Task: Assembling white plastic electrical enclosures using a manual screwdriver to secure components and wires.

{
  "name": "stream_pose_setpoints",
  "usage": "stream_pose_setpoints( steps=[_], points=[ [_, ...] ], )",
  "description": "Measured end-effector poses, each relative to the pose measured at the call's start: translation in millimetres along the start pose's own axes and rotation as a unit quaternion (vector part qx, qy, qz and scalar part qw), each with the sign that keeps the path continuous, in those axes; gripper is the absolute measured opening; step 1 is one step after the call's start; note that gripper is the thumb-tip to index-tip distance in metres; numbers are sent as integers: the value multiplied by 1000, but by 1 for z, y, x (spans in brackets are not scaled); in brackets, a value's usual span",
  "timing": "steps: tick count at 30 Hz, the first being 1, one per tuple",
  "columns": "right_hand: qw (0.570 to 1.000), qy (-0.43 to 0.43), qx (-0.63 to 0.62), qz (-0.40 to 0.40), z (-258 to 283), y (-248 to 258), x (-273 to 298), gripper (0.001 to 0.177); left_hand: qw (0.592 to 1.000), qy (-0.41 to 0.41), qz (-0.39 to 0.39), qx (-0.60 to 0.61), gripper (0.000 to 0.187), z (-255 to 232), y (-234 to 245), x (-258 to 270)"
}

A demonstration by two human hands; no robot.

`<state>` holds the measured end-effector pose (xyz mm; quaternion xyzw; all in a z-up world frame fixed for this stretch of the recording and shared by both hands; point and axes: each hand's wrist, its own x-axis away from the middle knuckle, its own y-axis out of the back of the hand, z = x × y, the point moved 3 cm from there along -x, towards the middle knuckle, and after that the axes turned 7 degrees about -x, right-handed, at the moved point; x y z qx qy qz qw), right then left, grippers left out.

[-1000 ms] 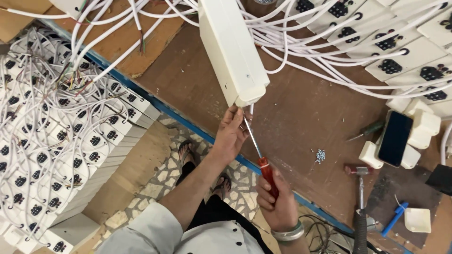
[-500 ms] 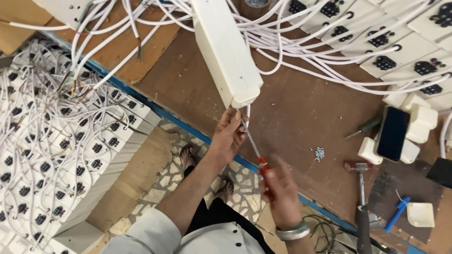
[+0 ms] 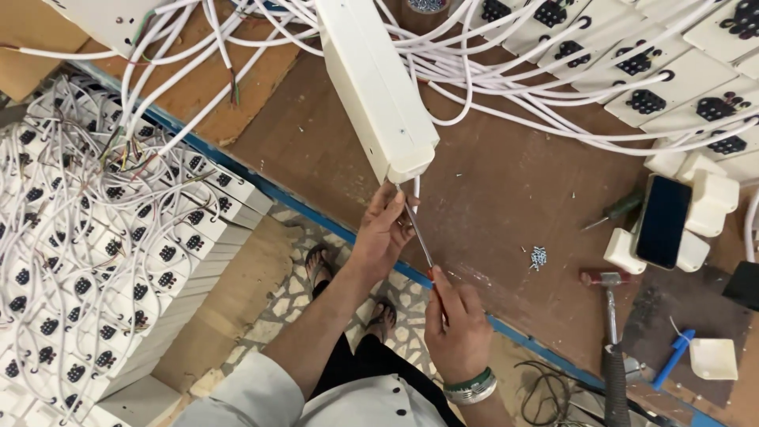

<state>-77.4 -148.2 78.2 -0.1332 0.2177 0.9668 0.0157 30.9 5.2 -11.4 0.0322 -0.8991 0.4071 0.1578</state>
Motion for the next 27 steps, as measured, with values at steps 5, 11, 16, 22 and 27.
stream_pose_setpoints(
  steps=[5, 11, 16, 22, 27],
  points=[
    [877, -319, -358, -21, -35, -2, 10, 57, 1000, 10, 7, 23, 32, 2, 5, -3],
    [900, -318, -296, -28, -51, -3, 16, 43, 1000, 1, -9, 7, 37, 4, 0, -2],
    [982, -152, -108, -34, -21, 2, 3, 36, 1000, -2, -20, -1, 41, -5, -21, 6],
    [997, 49, 41, -33, 6, 5, -8, 35, 999, -6, -32, 8, 33, 13, 4, -6],
    [693, -414, -589, 46, -68, 3, 20, 47, 999, -35, -11, 31, 22, 16, 9, -13]
  ],
)
